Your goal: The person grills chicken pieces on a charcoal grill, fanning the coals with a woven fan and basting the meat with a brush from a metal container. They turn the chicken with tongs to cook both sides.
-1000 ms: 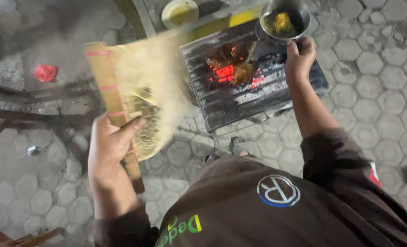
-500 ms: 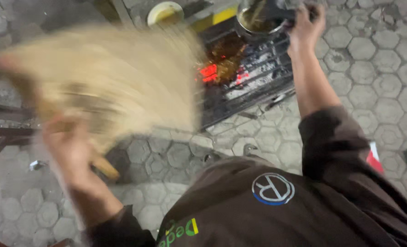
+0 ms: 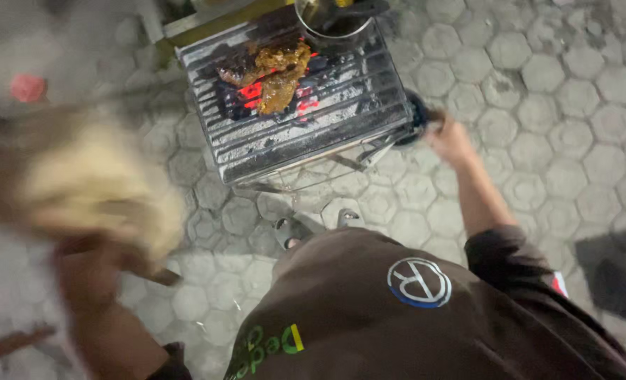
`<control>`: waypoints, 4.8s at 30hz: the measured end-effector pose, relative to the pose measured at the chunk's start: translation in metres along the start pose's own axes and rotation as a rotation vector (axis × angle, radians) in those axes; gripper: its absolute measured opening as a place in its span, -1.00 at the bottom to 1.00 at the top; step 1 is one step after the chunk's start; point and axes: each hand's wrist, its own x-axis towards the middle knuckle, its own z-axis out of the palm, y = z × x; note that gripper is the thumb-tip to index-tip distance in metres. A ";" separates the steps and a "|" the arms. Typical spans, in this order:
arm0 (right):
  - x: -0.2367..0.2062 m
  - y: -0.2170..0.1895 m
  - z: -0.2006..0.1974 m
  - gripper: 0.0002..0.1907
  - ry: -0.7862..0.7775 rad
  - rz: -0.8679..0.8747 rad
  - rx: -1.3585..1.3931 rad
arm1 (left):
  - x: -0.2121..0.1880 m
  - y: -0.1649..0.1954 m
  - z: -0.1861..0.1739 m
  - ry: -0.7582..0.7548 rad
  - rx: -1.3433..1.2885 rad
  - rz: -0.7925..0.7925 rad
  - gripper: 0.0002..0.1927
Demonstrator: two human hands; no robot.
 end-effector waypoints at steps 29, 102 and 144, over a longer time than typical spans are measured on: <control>-0.120 0.047 -0.193 -0.72 0.456 0.328 0.596 | 0.002 0.030 -0.026 -0.120 0.044 0.323 -0.81; 0.043 -0.421 0.056 -0.63 -0.159 -0.780 -1.492 | 0.114 0.028 -0.075 -0.430 -0.135 0.237 -0.80; -0.033 -0.223 0.041 -0.54 -0.043 0.154 -0.406 | 0.158 0.016 -0.041 -0.480 -0.434 0.248 -0.70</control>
